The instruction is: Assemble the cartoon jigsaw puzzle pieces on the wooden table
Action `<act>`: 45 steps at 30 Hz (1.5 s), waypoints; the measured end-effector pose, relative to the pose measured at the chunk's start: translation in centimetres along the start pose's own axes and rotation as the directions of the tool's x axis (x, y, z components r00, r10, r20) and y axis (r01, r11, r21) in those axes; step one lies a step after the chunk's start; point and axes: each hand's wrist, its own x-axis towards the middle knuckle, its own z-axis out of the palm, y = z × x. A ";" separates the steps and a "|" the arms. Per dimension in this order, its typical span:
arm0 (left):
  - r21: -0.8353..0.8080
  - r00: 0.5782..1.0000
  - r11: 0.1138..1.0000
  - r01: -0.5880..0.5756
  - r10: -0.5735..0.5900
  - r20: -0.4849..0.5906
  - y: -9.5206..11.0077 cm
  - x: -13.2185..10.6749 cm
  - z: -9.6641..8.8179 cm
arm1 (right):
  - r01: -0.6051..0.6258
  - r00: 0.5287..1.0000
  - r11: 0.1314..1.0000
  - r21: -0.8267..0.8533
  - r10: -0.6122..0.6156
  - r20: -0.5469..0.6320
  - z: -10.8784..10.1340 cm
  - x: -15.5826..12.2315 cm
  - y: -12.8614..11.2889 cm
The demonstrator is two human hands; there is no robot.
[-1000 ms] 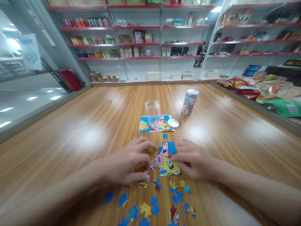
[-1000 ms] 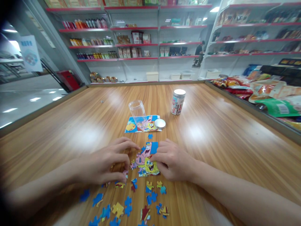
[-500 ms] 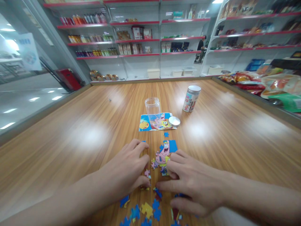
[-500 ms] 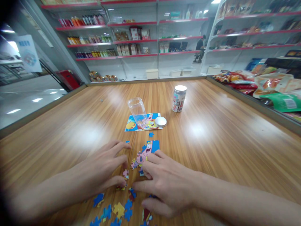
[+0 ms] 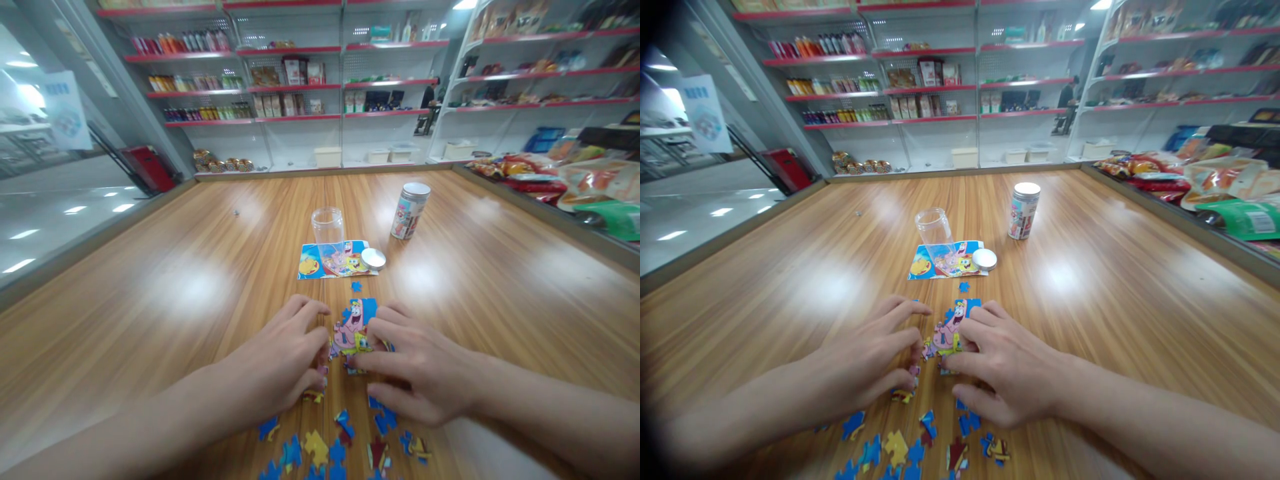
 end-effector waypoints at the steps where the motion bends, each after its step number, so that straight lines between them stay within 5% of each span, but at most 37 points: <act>1: 0.015 0.999 0.999 -0.031 0.032 -0.038 0.1 0.0 0.2 | -0.007 1.000 1.000 -0.002 0.007 -0.005 0.1 0.0 0.0; 7: 0.057 0.978 0.992 -0.110 0.118 -0.173 0.2 0.5 1.7 | -0.059 0.995 0.998 -0.009 0.058 -0.079 0.4 -0.1 0.3; 27: 0.008 0.974 0.992 -0.123 0.122 -0.191 0.2 0.5 1.5 | -0.067 0.997 0.997 0.028 0.068 -0.044 0.4 -0.2 0.6; 34: 0.037 0.935 0.957 -0.289 0.291 -0.202 -0.7 0.6 1.0 | -0.071 0.997 0.997 0.029 0.072 -0.036 0.3 -0.1 0.6; 45: -0.018 0.896 0.923 -0.384 0.368 -0.247 -3.1 1.2 1.1 | -0.065 0.996 0.998 0.026 0.066 -0.057 0.3 -0.3 1.2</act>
